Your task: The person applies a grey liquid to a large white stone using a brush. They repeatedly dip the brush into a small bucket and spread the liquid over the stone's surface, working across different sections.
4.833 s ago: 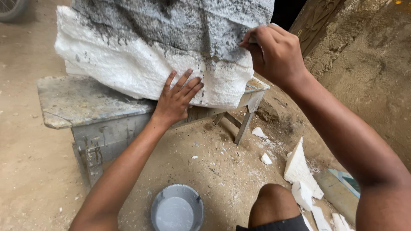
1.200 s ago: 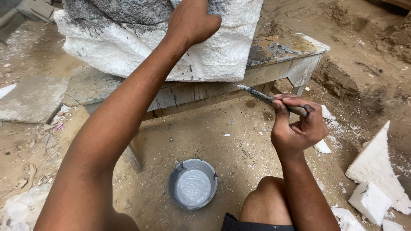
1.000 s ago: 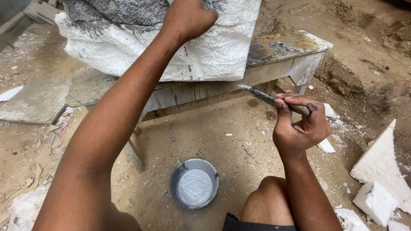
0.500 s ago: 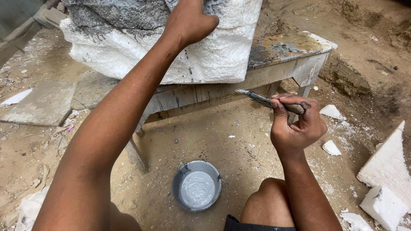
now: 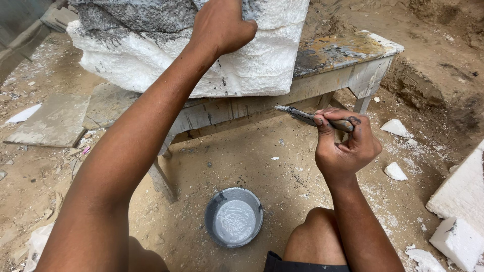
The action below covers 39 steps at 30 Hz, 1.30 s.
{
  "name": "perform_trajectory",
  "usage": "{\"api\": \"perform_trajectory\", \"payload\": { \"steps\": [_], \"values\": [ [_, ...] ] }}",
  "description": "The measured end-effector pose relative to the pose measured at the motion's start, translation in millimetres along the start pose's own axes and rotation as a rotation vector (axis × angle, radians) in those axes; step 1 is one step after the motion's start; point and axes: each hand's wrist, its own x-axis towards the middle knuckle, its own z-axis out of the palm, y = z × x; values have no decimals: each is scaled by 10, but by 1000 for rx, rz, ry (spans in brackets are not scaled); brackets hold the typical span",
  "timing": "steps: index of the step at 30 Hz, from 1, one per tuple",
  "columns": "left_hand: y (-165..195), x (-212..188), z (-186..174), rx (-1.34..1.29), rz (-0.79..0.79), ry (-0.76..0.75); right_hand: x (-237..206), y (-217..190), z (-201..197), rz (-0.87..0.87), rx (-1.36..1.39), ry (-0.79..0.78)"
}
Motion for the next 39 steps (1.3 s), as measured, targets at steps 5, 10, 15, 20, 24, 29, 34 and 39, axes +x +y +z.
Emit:
{"api": "perform_trajectory", "payload": {
  "steps": [5, 10, 15, 20, 24, 29, 34, 39],
  "values": [
    [-8, 18, 22, -11, -38, -33, -17, 5, 16, 6, -18, -10],
    [-40, 64, 43, -42, -20, -11, -16, 26, 31, 4, -11, 1],
    [-22, 118, -13, -176, -97, -182, -49, 51, 37, 33, 55, -4],
    [47, 37, -160, -426, -171, -207, -80, 136, 47, 4, 77, 10],
    [-16, -291, -262, -726, -191, -54, -79, 227, 11, -54, 73, 57],
    [-125, -841, -285, -701, -51, 169, -71, 201, -74, -115, 128, 114],
    [-137, -1373, -72, -462, -47, 203, 117, 28, -171, -337, 134, 159],
    [-304, -1609, 328, -148, 274, 332, 632, -171, -299, -603, 10, -5]
  ]
}}
